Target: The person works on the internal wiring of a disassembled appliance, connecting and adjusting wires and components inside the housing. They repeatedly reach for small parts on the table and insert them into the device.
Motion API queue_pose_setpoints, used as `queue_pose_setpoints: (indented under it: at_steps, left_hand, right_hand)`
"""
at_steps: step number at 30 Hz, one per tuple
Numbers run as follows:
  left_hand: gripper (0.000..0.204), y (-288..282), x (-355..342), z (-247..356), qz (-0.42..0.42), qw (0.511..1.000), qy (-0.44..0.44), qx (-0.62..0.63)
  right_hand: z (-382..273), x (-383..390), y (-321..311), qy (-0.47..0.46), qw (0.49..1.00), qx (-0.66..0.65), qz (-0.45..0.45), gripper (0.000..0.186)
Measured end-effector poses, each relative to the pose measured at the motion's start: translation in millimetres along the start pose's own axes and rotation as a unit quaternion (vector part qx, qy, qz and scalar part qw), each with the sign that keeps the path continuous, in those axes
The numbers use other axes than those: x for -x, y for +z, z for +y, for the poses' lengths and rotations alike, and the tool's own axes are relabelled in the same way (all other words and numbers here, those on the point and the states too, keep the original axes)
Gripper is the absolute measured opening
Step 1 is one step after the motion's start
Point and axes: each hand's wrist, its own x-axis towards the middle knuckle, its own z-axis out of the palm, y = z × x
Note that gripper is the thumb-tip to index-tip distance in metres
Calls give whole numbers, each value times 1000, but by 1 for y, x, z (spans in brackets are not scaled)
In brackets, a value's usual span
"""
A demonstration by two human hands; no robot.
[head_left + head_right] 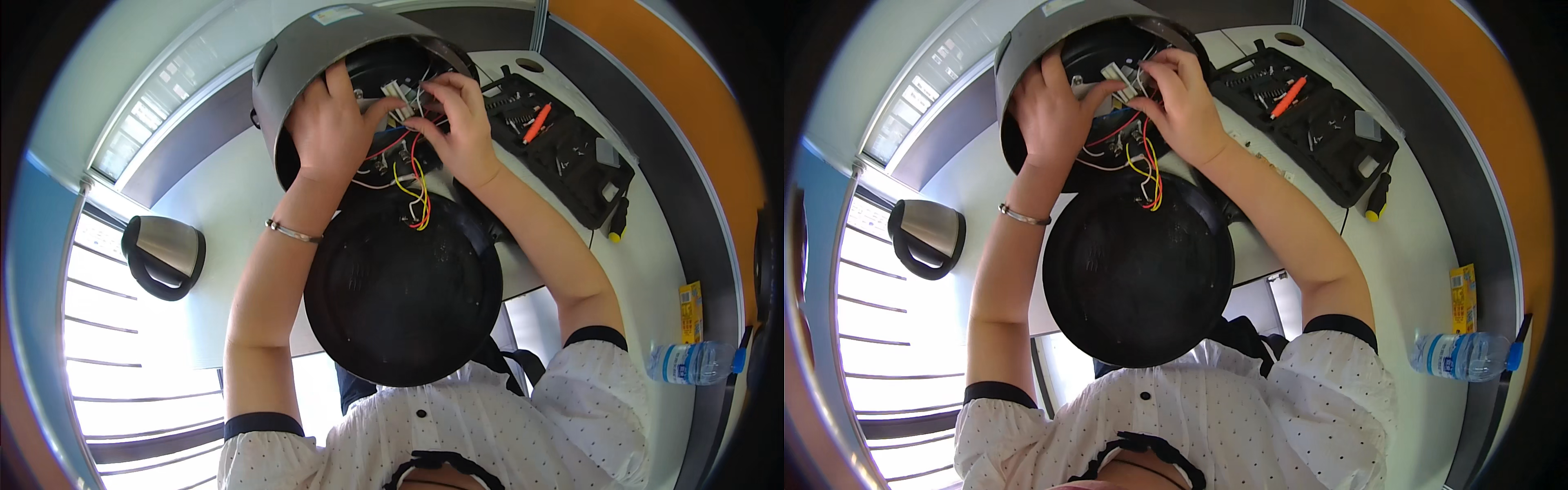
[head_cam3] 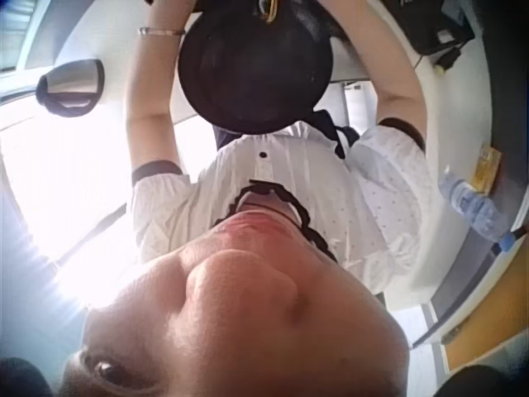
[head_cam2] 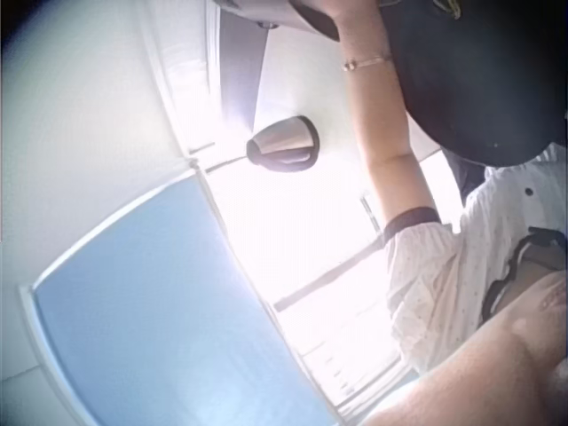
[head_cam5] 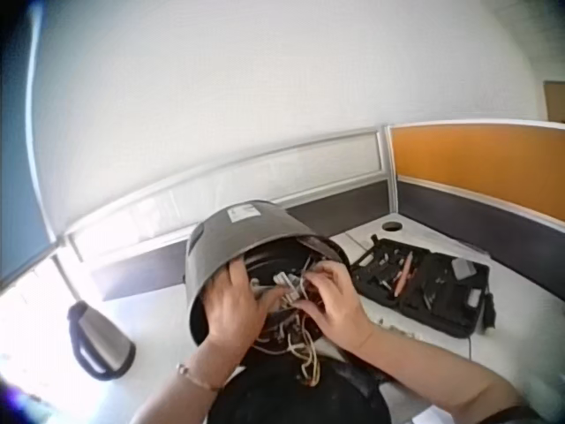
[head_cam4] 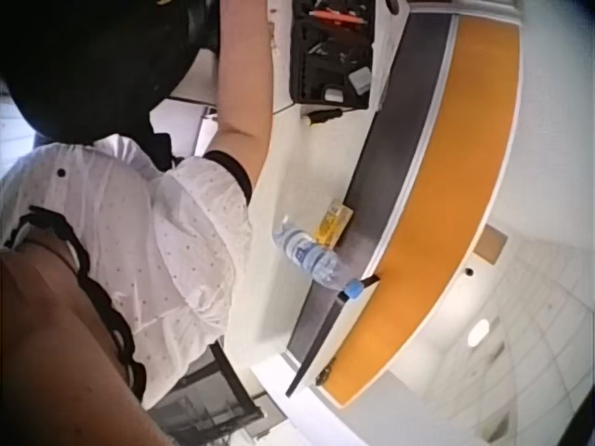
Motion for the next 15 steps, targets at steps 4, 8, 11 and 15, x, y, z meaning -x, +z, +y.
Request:
queue_pose_setpoints:
  at_steps: [4,8,11,15]
  left_hand:
    - [93,-4,0,1,-16,1000,-8,24]
    - [98,-11,-1,10,-43,998,-35,36]
    - [96,-9,-2,10,-3,1000,9,-6]
    - [100,-14,-3,12,-54,997,-35,30]
  right_hand:
    - [-4,0,0,4,1000,9,-8,53]
    - [-6,2,-2,-10,1000,14,-13,54]
    - [-6,1,-2,-13,1000,17,-4,52]
    - [-8,0,-3,-30,999,23,2,50]
